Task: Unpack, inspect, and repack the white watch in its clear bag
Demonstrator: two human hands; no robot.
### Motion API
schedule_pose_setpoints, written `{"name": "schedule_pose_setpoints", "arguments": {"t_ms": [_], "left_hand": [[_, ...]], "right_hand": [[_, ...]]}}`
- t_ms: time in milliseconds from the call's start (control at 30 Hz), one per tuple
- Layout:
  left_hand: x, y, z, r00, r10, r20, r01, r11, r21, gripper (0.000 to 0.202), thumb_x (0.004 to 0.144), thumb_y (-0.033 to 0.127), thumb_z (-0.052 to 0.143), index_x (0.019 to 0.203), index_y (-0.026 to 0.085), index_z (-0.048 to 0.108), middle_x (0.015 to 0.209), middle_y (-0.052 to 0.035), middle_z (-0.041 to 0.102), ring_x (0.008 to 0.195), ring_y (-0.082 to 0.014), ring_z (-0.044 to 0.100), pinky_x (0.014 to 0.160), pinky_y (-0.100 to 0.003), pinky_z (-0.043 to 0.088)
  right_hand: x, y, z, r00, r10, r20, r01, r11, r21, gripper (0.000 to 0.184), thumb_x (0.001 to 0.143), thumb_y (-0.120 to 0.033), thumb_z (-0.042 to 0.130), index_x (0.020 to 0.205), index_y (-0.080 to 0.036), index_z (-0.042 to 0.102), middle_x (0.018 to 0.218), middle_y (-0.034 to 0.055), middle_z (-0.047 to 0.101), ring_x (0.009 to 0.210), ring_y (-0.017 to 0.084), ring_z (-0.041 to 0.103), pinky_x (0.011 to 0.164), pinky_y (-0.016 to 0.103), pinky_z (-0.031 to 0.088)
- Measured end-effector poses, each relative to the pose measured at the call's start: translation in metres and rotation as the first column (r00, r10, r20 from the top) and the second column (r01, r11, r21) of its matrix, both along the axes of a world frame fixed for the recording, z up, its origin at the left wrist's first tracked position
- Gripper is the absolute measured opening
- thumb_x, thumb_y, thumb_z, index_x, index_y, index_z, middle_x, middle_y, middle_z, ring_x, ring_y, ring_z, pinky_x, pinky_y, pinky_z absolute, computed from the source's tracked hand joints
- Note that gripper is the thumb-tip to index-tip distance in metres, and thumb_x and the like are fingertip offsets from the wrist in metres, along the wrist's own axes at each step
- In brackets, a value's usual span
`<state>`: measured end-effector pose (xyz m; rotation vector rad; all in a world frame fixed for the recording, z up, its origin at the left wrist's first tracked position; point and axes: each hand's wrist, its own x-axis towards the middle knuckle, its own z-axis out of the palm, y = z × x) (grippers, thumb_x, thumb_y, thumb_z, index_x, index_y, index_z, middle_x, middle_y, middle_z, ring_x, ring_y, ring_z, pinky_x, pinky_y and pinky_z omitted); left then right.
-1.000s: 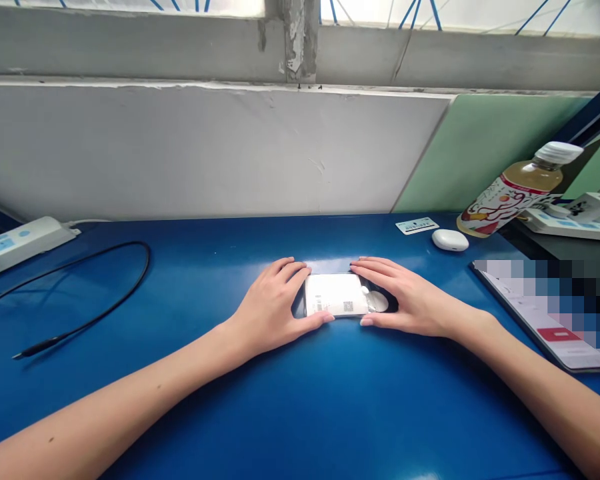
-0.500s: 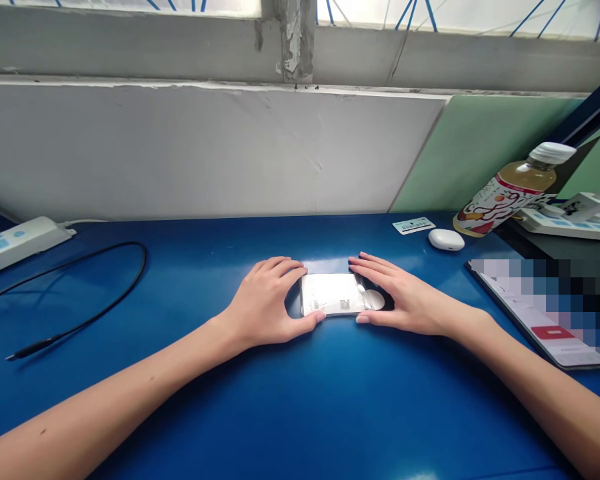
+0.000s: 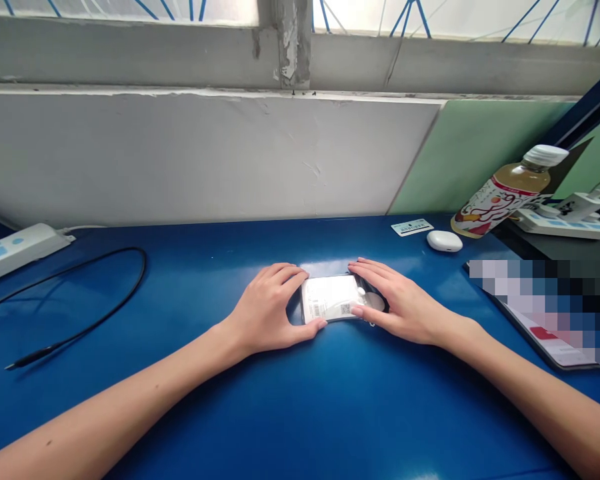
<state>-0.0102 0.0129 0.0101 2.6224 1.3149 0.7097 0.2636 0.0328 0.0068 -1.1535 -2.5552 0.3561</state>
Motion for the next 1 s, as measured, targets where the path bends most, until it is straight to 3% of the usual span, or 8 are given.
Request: {"name": "schedule_pose_setpoints", "arguments": {"t_ms": [433,700,1000], "left_hand": [[0.0002,0.0018,-0.0004,0.998,-0.056,0.036,0.058,0.997,-0.054,0.062,0.074,0.050,0.075,0.123,0.015,0.060,0.124,-0.0165,0.065,0.124,-0.0366,0.055,0.105,-0.052,0.048],[-0.0003,0.0031,-0.0006,0.997,-0.071,0.031,0.073,0.995,-0.065,0.064,0.074,0.051,0.076,0.122,0.012,0.060,0.124,-0.0178,0.065,0.125,-0.0367,0.054,0.106,-0.052,0.047],[-0.0006,0.0023,-0.0008,0.998,-0.064,0.022,0.066,0.995,-0.076,0.064,0.073,0.050,0.077,0.123,0.014,0.059,0.125,-0.0179,0.065,0.126,-0.0374,0.053,0.106,-0.054,0.047]], "right_hand": [[-0.0061,-0.0061,-0.0005,1.000,-0.001,-0.010,0.001,0.999,0.034,0.065,0.094,-0.050,0.054,0.148,-0.015,0.044,0.150,0.0183,0.051,0.143,0.037,0.041,0.113,0.058,0.041],[-0.0073,-0.0079,-0.0004,0.999,0.004,0.040,-0.003,1.000,-0.017,0.064,0.099,-0.051,0.045,0.146,-0.008,0.046,0.153,0.0202,0.046,0.147,0.035,0.034,0.116,0.055,0.037],[-0.0039,-0.0049,-0.0033,0.999,0.033,-0.007,-0.033,0.999,0.001,0.051,0.103,-0.038,0.039,0.147,-0.013,0.048,0.152,0.0159,0.048,0.147,0.032,0.035,0.116,0.057,0.038]]}}
